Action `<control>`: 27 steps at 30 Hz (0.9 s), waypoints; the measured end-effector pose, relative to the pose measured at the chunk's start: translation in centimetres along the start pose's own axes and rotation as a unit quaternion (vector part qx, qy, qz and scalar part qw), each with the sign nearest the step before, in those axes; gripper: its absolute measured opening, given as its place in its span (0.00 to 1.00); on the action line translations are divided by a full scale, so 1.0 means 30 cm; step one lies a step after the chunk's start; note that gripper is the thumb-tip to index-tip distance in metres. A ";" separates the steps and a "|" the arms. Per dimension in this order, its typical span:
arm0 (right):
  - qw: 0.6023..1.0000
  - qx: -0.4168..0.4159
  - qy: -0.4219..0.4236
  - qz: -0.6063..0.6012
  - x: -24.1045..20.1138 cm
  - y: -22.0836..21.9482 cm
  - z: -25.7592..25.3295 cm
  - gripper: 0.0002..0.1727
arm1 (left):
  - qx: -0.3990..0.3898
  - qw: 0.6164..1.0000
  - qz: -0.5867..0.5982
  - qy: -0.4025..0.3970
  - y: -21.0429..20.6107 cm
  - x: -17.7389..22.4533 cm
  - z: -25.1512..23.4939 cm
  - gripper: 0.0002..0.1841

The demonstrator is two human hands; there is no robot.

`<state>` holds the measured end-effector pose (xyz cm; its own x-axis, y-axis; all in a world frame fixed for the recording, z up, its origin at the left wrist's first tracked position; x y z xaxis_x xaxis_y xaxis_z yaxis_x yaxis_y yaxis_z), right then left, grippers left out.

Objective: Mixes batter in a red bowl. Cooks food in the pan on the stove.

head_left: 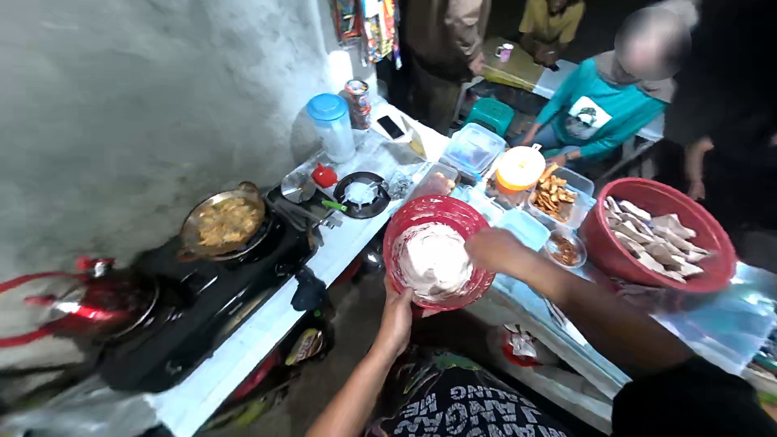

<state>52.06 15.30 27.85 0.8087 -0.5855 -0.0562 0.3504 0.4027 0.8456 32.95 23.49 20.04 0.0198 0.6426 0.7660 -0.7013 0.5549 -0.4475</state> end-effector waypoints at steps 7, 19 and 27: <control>0.975 -0.015 0.219 0.044 -0.352 -0.034 -0.025 0.09 | 0.134 0.986 0.044 -0.089 0.176 -0.025 0.270 0.40; 0.886 0.161 0.404 0.163 -1.239 -0.104 0.185 0.06 | 0.371 0.882 0.161 -0.241 0.706 -0.076 0.887 0.43; 0.819 0.107 0.513 0.234 -1.952 -0.362 0.482 0.06 | 0.501 0.797 0.203 -0.270 1.175 -0.141 1.396 0.47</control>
<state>-5.92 35.04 29.64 0.8407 0.5410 -0.0229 -0.1132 0.2169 0.9696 -21.70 18.22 20.35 -0.4730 0.1914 0.8600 -0.7947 -0.5140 -0.3227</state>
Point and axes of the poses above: each hand's wrist, its own z-axis away from the middle knuckle, its own y-axis out of the back of the hand, x = y × z, the point moved 8 cm from there along -z, towards the middle knuckle, and after that the axes turned 6 degrees about z, right-handed, at the moved point
